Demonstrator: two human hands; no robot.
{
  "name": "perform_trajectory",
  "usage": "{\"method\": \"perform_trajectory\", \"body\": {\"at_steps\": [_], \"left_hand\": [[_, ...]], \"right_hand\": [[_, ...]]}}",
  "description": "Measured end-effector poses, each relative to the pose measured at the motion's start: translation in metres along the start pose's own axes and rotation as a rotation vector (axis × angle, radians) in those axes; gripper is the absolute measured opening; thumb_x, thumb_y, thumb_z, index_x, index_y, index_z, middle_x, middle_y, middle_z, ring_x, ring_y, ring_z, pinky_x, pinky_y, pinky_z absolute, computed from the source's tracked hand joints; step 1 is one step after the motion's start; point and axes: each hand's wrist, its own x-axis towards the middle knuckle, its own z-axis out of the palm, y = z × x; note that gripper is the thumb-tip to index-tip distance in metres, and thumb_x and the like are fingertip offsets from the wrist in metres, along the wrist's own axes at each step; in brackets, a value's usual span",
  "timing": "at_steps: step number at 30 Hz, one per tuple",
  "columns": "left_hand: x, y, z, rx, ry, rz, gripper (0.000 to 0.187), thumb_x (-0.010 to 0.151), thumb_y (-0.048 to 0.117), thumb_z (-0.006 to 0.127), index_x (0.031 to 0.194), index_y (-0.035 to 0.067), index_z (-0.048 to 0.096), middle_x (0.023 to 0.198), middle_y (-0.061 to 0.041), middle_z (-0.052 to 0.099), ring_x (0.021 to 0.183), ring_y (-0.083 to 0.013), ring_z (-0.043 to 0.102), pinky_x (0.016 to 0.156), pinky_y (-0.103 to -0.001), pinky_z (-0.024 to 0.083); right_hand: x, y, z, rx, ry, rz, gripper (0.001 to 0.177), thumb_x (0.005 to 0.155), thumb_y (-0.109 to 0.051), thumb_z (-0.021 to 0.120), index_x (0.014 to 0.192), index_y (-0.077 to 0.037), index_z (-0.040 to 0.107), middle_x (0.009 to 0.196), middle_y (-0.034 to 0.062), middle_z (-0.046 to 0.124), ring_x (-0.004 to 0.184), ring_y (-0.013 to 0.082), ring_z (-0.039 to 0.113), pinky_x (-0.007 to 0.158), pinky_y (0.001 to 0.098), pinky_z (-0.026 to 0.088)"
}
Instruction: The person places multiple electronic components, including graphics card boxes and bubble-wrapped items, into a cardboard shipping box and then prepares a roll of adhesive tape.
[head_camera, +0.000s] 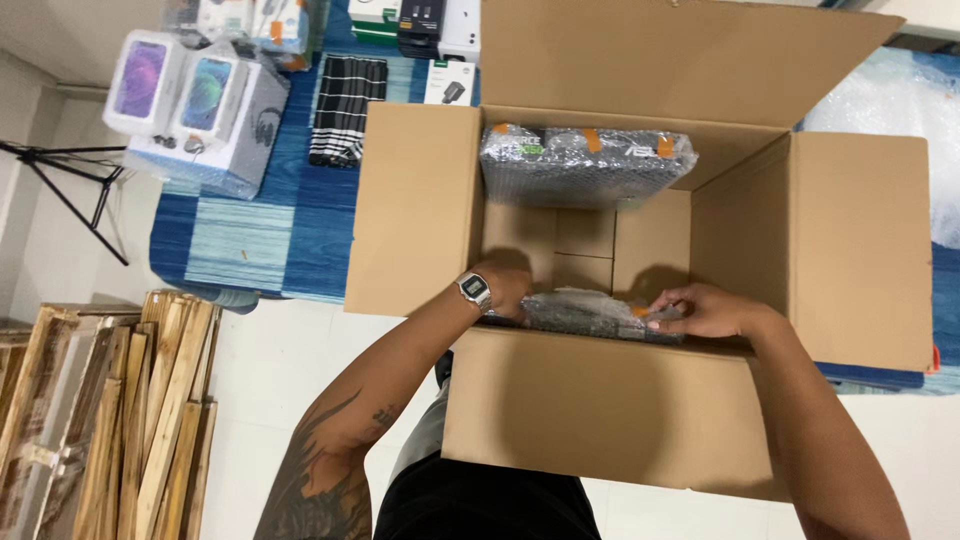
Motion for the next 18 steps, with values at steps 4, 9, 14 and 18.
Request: {"method": "perform_trajectory", "body": {"at_steps": [4, 9, 14, 18], "left_hand": [[0.044, -0.034, 0.070, -0.012, 0.299, 0.112, 0.024, 0.092, 0.039, 0.084, 0.110, 0.026, 0.094, 0.109, -0.010, 0.089, 0.111, -0.0391, 0.087, 0.095, -0.058, 0.071], [0.115, -0.058, 0.144, 0.022, 0.481, 0.184, 0.045, 0.096, 0.044, 0.086, 0.122, 0.007, 0.092, 0.122, -0.023, 0.089, 0.123, -0.0440, 0.084, 0.114, -0.062, 0.065], [0.072, -0.021, 0.114, -0.009, 0.533, -0.017, 0.022, 0.107, 0.020, 0.074, 0.109, 0.007, 0.092, 0.108, -0.016, 0.090, 0.112, -0.0369, 0.088, 0.091, -0.062, 0.070], [0.066, -0.018, 0.120, 0.000, 0.642, -0.019, 0.020, 0.104, 0.016, 0.074, 0.098, 0.007, 0.091, 0.092, -0.015, 0.086, 0.094, -0.0345, 0.088, 0.078, -0.058, 0.069]], "right_hand": [[0.007, -0.013, 0.003, -0.088, 0.026, -0.001, 0.066, 0.093, -0.057, 0.093, 0.141, -0.013, 0.091, 0.150, 0.0233, 0.087, 0.150, 0.0481, 0.073, 0.129, 0.0622, 0.058], [0.026, -0.044, 0.022, -0.138, 0.048, -0.118, 0.058, 0.093, -0.028, 0.100, 0.144, -0.004, 0.084, 0.130, 0.0250, 0.092, 0.135, 0.0442, 0.085, 0.116, 0.0607, 0.066], [0.061, -0.026, 0.029, -0.352, 0.029, -0.173, 0.062, 0.085, -0.030, 0.096, 0.143, -0.012, 0.085, 0.133, 0.0229, 0.092, 0.134, 0.0481, 0.083, 0.114, 0.0604, 0.067], [0.047, -0.053, 0.024, -0.214, 0.042, -0.117, 0.096, 0.079, -0.036, 0.105, 0.159, 0.005, 0.070, 0.149, 0.0316, 0.084, 0.144, 0.0517, 0.077, 0.120, 0.0627, 0.065]]}}
